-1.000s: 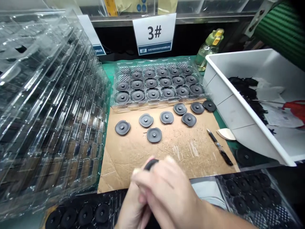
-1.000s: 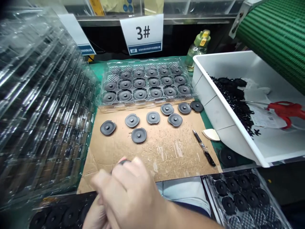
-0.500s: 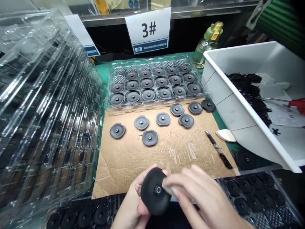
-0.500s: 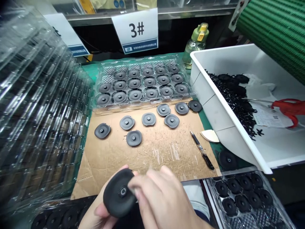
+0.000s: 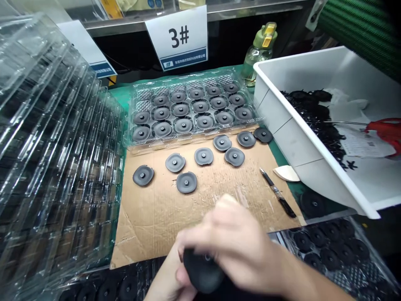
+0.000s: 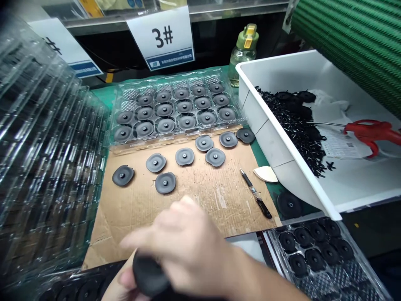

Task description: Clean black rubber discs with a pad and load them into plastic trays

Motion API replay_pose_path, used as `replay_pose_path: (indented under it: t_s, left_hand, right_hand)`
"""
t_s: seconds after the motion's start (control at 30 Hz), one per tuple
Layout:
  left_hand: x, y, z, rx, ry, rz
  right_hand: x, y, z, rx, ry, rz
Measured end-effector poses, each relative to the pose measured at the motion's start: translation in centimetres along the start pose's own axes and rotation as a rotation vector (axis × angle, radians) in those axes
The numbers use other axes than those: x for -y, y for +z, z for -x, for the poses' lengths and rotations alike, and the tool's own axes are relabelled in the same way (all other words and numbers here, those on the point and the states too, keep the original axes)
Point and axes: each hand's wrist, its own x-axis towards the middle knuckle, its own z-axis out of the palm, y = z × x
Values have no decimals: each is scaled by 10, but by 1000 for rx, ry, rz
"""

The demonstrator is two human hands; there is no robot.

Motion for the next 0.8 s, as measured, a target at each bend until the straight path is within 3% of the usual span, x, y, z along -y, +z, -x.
replay_pose_path:
  t_s: [0.1,0.17,0.27,0.37,0.5,0.6,0.67,0.77,0.8]
  left_hand:
    - [-7,13,-4,135,-90,139]
    - [-11,18,-5,213,-115,224]
    - [-11,18,-5,189,-124,244]
    - [-8,16,-4,126,-140,236]
    - [2,19,-2,74,-48,191]
    - [10,20,3,9,39,126]
    - [14,19,7,-38,57,104]
    - [17,19,13,-105,96,103]
    - [17,20,14,-115,111,98]
  right_hand:
    - [-26,0,18,-125,414,-29]
    - [-43,9,41,-112,556,12]
    - [-59,33,80,-2,522,61]
    - [-58,41,93,-2,497,82]
    - [-23,20,61,-237,509,47]
    - [18,11,35,-331,197,87]
    - [37,13,28,-258,48,77]
    - [49,20,25,-31,106,-2]
    - [49,21,25,-8,131,8]
